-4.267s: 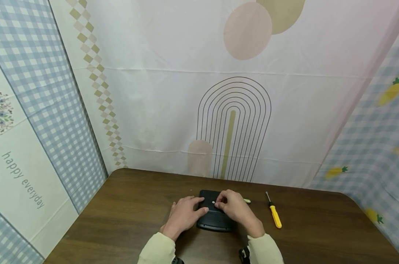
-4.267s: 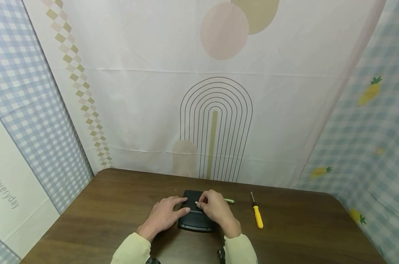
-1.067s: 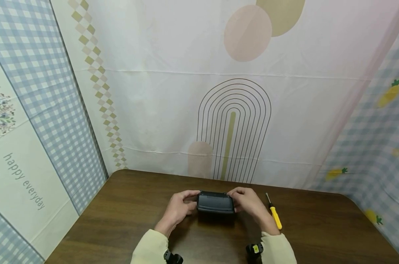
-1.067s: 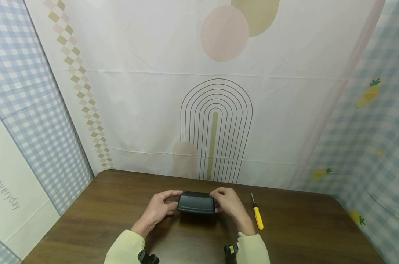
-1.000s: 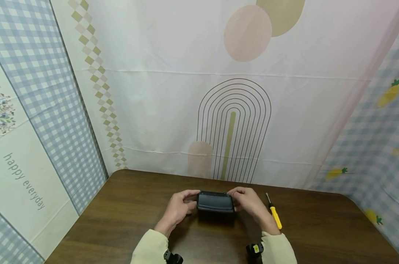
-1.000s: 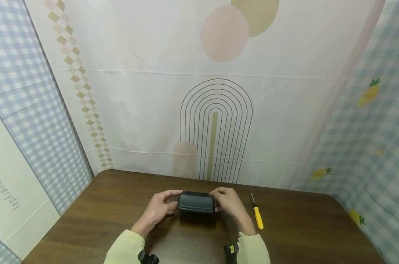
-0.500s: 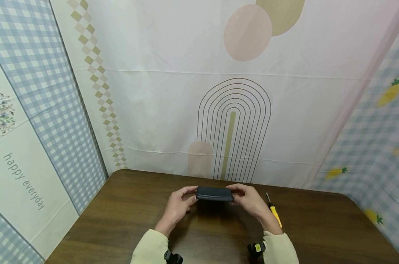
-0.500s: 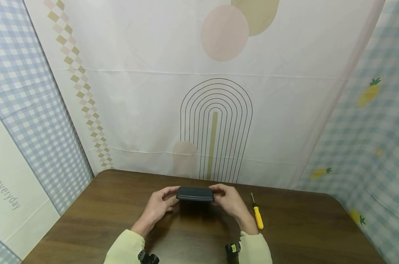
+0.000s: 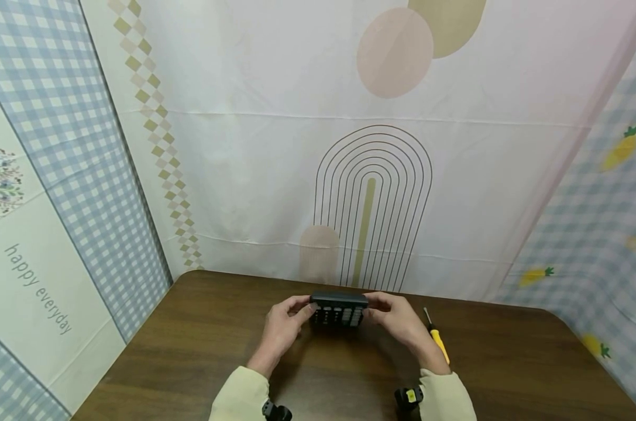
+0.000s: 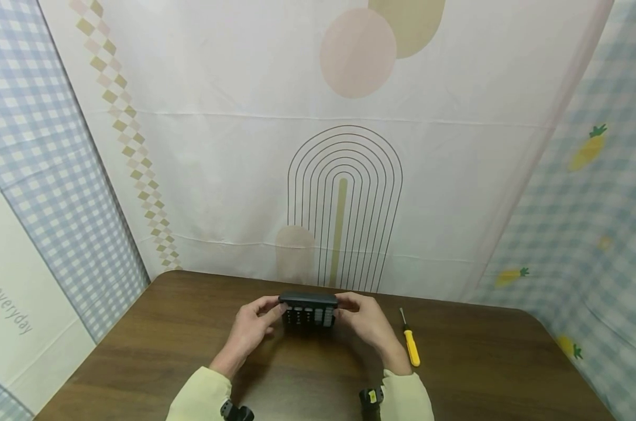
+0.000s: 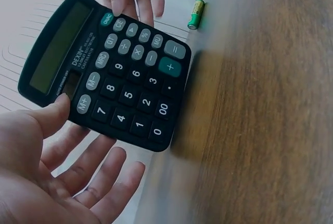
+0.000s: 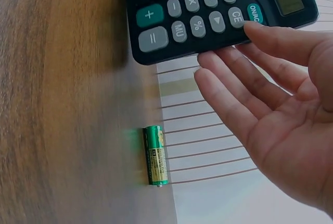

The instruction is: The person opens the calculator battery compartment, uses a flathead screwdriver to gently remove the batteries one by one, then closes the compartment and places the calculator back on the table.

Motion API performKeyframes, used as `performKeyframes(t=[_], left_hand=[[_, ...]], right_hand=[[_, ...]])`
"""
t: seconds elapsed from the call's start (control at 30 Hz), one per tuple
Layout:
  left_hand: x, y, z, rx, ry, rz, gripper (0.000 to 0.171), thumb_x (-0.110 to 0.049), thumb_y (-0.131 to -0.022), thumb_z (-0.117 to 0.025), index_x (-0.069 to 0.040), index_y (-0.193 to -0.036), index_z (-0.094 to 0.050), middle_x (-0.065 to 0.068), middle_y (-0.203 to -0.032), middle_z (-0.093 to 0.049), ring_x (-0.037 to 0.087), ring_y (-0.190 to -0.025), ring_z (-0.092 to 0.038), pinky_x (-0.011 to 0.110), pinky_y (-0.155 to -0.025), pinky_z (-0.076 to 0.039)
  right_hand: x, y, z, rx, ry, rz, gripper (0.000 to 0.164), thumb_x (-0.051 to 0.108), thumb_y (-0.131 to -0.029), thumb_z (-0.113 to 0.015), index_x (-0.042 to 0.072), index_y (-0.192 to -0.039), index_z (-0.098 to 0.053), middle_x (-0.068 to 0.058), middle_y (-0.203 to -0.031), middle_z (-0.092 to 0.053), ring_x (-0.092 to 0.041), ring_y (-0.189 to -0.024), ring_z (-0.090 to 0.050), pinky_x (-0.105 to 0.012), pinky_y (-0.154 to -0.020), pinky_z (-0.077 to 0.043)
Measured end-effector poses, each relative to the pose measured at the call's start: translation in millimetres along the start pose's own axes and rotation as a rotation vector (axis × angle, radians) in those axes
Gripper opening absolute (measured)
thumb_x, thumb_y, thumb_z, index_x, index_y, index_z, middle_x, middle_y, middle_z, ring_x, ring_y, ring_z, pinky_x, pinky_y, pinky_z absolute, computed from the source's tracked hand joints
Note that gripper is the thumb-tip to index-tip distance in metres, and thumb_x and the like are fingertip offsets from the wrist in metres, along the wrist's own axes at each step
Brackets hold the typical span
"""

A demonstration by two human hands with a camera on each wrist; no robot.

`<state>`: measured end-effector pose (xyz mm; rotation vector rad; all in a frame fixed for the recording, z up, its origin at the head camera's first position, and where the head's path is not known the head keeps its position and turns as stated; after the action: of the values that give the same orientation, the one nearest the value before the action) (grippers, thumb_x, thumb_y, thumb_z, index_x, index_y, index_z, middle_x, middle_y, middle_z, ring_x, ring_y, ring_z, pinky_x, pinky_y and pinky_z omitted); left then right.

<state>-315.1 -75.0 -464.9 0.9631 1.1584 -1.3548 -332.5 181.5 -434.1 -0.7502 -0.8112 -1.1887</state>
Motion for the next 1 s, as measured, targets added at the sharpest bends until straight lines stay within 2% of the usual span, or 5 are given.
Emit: performKeyframes(t=[0.17,0.43,0.57,0.73,1.0], left_hand=[[0.6,-0.2,1.2,-0.026,-0.001,0.011,0.038,-0.038,-0.100,-0.076,-0.010,-0.126,-0.077,0.005,-0.107,-0.073,0.031,-0.089,-0.069,0.035,-0.071,-0.057],[4.2,-1.1,0.9,-0.049,-0.016,0.030,0.039,-0.042,-0.101,-0.075,-0.011,-0.124,-0.078,0.003,-0.109,-0.074,0.027,-0.092,-0.069,0.033,-0.073,-0.057],[5.9,-1.2,0.1,-0.061,-0.012,0.027,0.036,-0.038,-0.102,-0.074,-0.009,-0.124,-0.078,0.003,-0.103,-0.075,0.022,-0.090,-0.069,0.033,-0.073,-0.058],[5.8,-1.0,-1.7,-0.070,0.041,0.017,0.031,-0.028,-0.103,-0.074,-0.005,-0.123,-0.077,0.005,-0.093,-0.073,0.019,-0.081,-0.068,0.038,-0.073,-0.061],[7.3,-1.0,-5.1,-0.049,0.090,0.053,0.031,-0.024,-0.105,-0.071,-0.004,-0.129,-0.074,0.008,-0.095,-0.069,0.018,-0.079,-0.066,0.042,-0.074,-0.064]], right_hand=[[0.4,0.6,-1.7,0.032,-0.055,0.007,0.040,0.003,-0.102,-0.069,-0.008,-0.140,-0.063,-0.016,-0.119,-0.072,-0.032,-0.103,-0.074,-0.052,-0.090,-0.060],[-0.2,1.2,-4.6,0.043,-0.106,-0.004,0.041,0.003,-0.102,-0.070,-0.012,-0.138,-0.060,-0.022,-0.122,-0.070,-0.039,-0.105,-0.074,-0.050,-0.088,-0.061],[-1.8,0.6,-6.0,0.039,-0.125,-0.012,0.042,0.002,-0.103,-0.068,-0.014,-0.140,-0.057,-0.024,-0.123,-0.069,-0.040,-0.105,-0.073,-0.050,-0.088,-0.061],[-2.2,-0.5,-8.2,0.013,-0.149,-0.033,0.039,-0.001,-0.104,-0.065,-0.015,-0.140,-0.057,-0.022,-0.117,-0.070,-0.037,-0.098,-0.075,-0.049,-0.085,-0.062],[-1.4,-0.8,-11.0,-0.025,-0.196,-0.070,0.034,-0.004,-0.105,-0.061,-0.013,-0.137,-0.058,-0.021,-0.110,-0.068,-0.034,-0.092,-0.075,-0.048,-0.077,-0.064]])
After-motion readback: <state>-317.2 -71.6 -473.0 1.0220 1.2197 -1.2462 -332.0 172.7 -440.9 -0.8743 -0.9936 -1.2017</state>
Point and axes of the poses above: each hand's wrist, its own y-axis away from the middle knuckle, its own z-axis out of the back of the hand, x = y × z, the point moved 6 cm from there along -y, towards the middle knuckle
